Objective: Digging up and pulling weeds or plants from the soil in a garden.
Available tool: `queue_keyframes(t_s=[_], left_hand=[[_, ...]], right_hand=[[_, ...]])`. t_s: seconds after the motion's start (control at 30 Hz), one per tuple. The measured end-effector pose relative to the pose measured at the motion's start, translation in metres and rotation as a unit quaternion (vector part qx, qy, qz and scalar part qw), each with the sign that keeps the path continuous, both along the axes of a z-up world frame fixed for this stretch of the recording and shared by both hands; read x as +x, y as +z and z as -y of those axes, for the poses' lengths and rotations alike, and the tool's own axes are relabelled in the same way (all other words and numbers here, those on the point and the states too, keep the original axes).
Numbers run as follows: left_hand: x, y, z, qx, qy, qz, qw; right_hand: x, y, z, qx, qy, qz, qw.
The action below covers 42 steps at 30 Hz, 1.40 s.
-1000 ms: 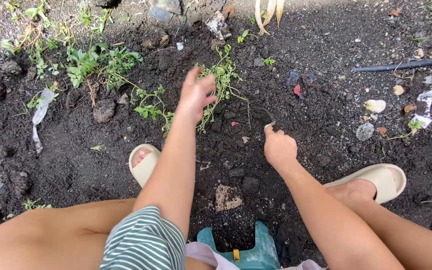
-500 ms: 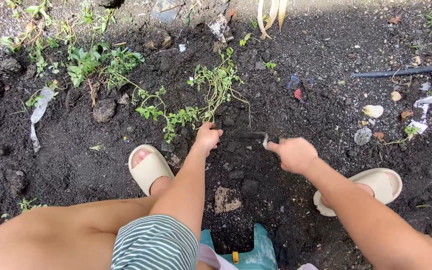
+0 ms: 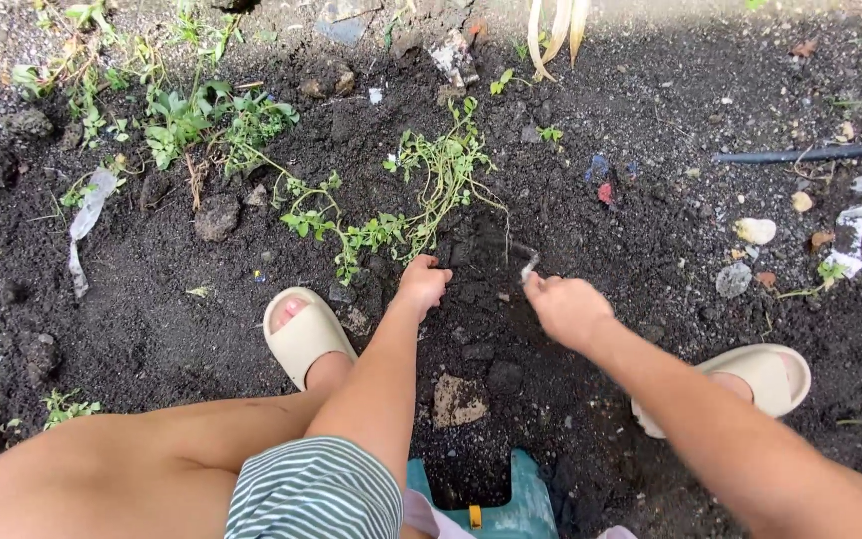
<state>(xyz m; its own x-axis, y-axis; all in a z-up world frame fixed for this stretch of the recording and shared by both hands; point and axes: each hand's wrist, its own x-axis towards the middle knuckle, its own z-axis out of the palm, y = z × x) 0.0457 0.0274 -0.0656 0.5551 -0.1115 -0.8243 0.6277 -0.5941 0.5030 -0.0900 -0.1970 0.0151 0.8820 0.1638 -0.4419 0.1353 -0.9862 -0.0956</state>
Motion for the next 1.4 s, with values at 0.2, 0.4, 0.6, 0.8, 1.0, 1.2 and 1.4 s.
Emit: queue_keyframes(t_s=[0.2,0.4,0.6,0.8,1.0,1.2,1.4], left_hand=[[-0.003,-0.017,0.006,-0.005,-0.007,0.009,1.0],[-0.009,-0.011,0.003,-0.034,0.003,0.009,0.999],[-0.016,-0.007,-0.003,-0.024,-0.024,0.03,0.999],[-0.011,0.006,0.006,-0.01,-0.038,0.013,0.999],[-0.015,0.016,0.014,-0.02,-0.028,0.021,0.999],[-0.01,0.022,0.01,-0.04,-0.006,0.034,0.999],[-0.017,0.005,-0.004,-0.056,-0.009,0.055,0.997]], right_hand=[[0.029,0.105,0.012,-0.019,0.028,-0.174,0.984],[0.051,0.066,0.006,-0.069,-0.084,-0.149,0.983],[0.027,0.004,-0.012,-0.009,-0.207,-0.1,0.973],[-0.031,-0.008,-0.04,0.014,-0.157,-0.093,0.983],[-0.055,0.009,-0.05,0.02,-0.039,-0.078,0.996],[-0.026,0.074,-0.037,-0.033,0.003,-0.161,0.986],[0.017,0.097,0.007,-0.109,-0.048,-0.096,0.988]])
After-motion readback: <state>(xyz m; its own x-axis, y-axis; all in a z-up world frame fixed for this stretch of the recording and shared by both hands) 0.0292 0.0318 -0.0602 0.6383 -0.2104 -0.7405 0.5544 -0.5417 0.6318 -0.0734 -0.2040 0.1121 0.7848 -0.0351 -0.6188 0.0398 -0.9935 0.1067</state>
